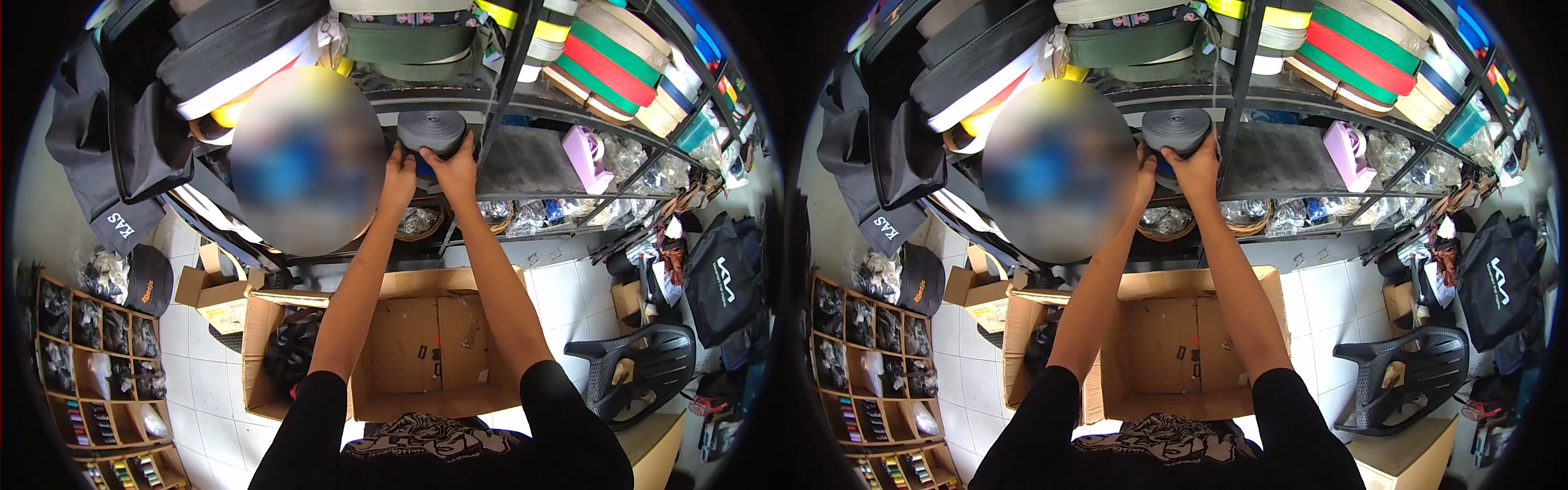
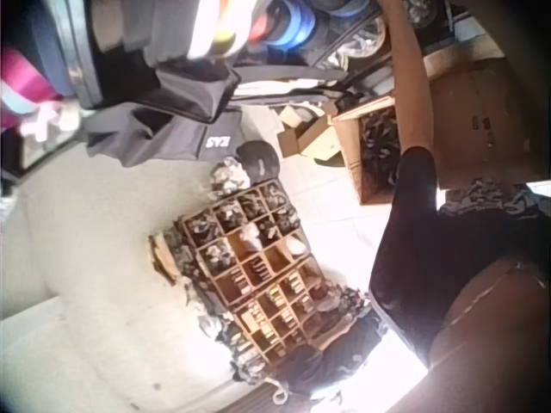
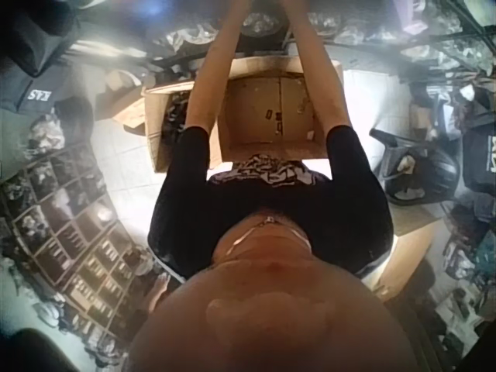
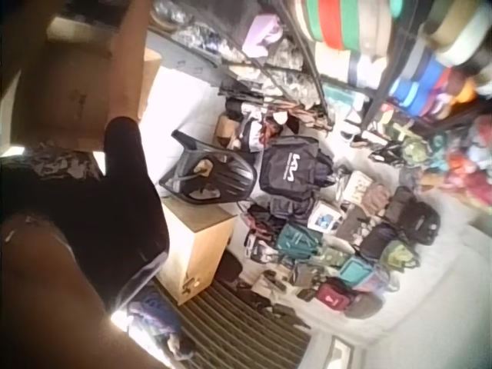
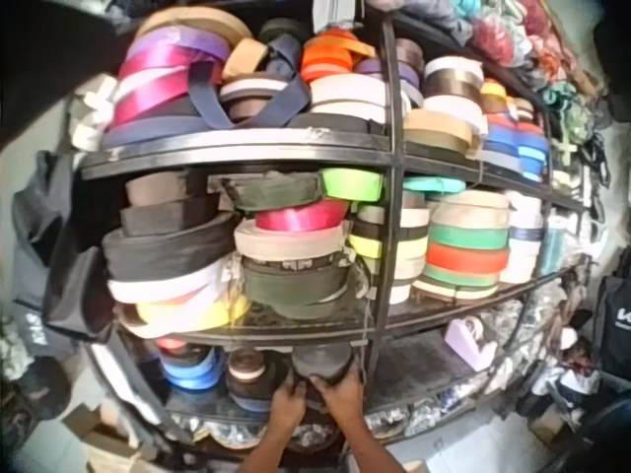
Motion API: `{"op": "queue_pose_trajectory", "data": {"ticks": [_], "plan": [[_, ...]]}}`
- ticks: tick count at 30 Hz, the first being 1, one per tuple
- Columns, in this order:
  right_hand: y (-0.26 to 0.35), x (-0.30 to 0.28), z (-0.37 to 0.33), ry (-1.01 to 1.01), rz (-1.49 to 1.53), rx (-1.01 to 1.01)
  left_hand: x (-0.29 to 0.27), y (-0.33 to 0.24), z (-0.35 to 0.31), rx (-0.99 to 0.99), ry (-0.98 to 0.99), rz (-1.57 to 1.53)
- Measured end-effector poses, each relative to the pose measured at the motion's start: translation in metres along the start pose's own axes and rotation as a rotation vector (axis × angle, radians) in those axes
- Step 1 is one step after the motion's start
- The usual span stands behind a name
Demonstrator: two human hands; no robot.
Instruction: The person takes rolls of straps out of cardboard boxes by hand, places them onto a storage shelf above, and sorts through straps inside the boxes.
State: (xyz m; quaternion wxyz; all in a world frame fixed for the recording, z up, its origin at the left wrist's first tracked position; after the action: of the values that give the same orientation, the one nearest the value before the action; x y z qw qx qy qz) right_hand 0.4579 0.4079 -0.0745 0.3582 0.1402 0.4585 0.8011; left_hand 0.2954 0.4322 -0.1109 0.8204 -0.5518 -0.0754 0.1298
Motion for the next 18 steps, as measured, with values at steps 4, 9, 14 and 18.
{"op": "queue_pose_trajectory", "data": {"ticks": [4,9,14,18], "plan": [[-0.013,-0.006,-0.009,-0.023,-0.089,0.010,-0.017,0.013,-0.027,-0.062,-0.031,-0.015],[-0.020,-0.018,-0.025,-0.022,-0.160,-0.007,-0.048,0.023,-0.115,-0.177,0.093,-0.120],[-0.045,-0.027,-0.061,0.146,0.070,0.132,-0.149,0.058,-0.208,-0.528,-0.069,-0.264],[-0.040,-0.024,-0.155,0.373,-0.020,0.143,-0.283,0.103,-0.265,-0.612,-0.345,-0.113]]}}
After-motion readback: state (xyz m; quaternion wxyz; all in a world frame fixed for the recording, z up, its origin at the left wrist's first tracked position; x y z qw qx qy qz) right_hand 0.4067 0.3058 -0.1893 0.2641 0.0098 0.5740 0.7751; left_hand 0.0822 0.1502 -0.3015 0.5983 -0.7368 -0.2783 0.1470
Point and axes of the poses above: each hand's wrist, its own z-axis towards the middle knuckle, its own x-axis out of the palm, y = z × x, the point moved 10 cm from there along z, towards the middle knuckle, and after that the axes turned 12 degrees about -y, right-handed, at the moved point
